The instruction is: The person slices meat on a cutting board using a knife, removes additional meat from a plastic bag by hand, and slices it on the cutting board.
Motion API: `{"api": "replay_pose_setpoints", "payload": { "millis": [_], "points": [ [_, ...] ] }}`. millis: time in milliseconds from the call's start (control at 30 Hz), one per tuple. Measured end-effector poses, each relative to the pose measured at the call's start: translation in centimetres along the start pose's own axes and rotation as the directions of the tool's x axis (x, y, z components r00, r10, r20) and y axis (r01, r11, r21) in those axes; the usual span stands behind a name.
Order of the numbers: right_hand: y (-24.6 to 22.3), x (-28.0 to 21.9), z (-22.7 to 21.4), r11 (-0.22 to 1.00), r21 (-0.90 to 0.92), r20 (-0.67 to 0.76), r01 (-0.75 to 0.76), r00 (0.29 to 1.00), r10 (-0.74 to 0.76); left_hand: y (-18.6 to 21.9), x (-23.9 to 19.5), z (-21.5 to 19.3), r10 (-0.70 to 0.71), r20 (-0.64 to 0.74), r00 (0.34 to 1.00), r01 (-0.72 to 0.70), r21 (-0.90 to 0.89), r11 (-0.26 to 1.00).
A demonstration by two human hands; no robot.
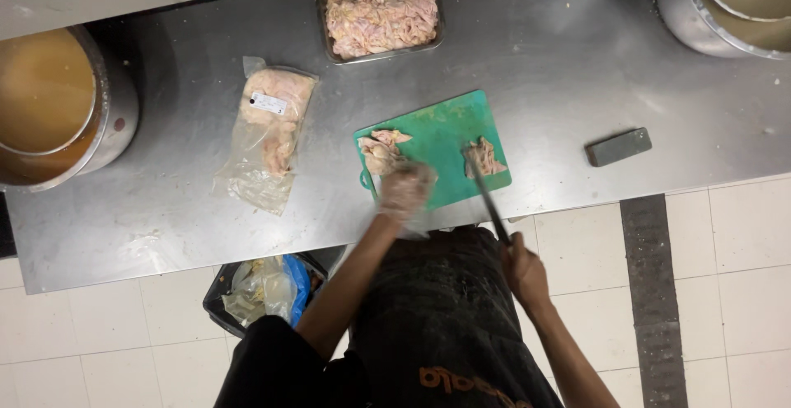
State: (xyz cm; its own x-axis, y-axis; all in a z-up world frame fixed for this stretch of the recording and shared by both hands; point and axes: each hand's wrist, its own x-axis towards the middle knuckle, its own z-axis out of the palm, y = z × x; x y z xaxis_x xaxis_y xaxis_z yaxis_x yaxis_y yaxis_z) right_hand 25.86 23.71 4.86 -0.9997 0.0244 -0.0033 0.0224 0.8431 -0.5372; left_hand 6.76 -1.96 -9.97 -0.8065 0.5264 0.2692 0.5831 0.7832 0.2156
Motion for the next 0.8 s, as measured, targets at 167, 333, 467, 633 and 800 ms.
{"api": "replay_pose_setpoints", "payload": {
  "millis": [167,333,467,633,800],
  "points": [
    [-1.7,-0.7,1.1,0.961,0.100,0.178,-0.256,0.955,0.236,-3.1,5.4,-9.8,0.025,0.118,0.993,-0.060,0.303,0.951],
    [-1.3,0.0,1.0,0.937,0.130,0.171,-0.325,0.938,0.302,-1.5,10.1,-15.8,-0.052,0.769,0.638,-0.194,0.226,0.955],
    [0.2,-1.1,1.7,0.954,0.101,0.223,-0.283,0.941,0.255,-2.9,9.3,-13.3,-0.177,0.378,0.909,0.227,-0.093,0.970],
    [0.3,-0.7,2.3,0.966,-0.014,0.401,-0.257,0.884,0.241,-3.2,9.5,-14.1,-0.262,0.058,0.963,0.263,-0.400,0.878],
    [-0.3,0.1,1.5,0.943,-0.013,0.106,-0.332,0.937,0.332,0.0,12.2,-19.1,-0.257,-0.095,0.962,0.139,-0.639,0.756]
  ]
}}
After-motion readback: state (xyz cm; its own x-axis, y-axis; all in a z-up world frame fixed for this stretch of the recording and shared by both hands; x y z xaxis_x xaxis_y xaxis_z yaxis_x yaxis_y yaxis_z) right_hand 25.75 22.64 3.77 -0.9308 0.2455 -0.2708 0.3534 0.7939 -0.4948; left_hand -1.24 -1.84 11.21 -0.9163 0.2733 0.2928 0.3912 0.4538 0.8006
